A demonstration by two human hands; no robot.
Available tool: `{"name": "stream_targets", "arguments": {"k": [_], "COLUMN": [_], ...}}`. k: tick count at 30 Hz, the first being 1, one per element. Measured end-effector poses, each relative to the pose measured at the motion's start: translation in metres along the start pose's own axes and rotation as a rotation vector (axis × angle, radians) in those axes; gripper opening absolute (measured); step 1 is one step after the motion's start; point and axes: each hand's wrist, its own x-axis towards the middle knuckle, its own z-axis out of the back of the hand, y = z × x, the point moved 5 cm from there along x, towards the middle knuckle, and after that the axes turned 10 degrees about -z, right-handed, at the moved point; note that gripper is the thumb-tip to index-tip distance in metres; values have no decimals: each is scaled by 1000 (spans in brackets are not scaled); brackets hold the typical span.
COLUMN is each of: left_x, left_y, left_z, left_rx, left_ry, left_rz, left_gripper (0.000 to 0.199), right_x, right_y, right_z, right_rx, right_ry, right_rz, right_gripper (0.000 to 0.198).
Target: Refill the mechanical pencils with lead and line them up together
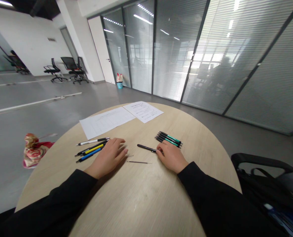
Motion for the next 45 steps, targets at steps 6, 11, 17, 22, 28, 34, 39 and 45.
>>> {"name": "stream_targets", "arguments": {"k": [6,11,17,22,28,34,39,45], "left_x": [1,1,0,0,1,3,3,-1], "left_y": [-4,-5,-1,-2,-2,-8,-44,-57], "left_z": [-2,-2,-3,-2,0,5,8,-9], "left_rx": [40,48,33,34,27,44,48,51], "left_ry": [139,173,140,166,202,132,118,157], "left_rz": [-3,-1,-29,8,32,0,-282,-403], "left_gripper": [34,36,37,37,33,30,21,12], "right_x": [0,-1,1,1,2,1,0,0], "right_y": [0,-1,-3,-4,-5,-3,-1,-2], "right_z": [2,2,3,5,6,6,5,2], "right_rx": [-41,-62,-83,-85,-63,-59,-55,-48], "right_ry": [9,36,67,114,150,142,105,81], "right_rz": [-20,-25,-43,-69,-90,-82,-60,-46], "right_gripper": [16,19,22,24,26,26,22,14]}}
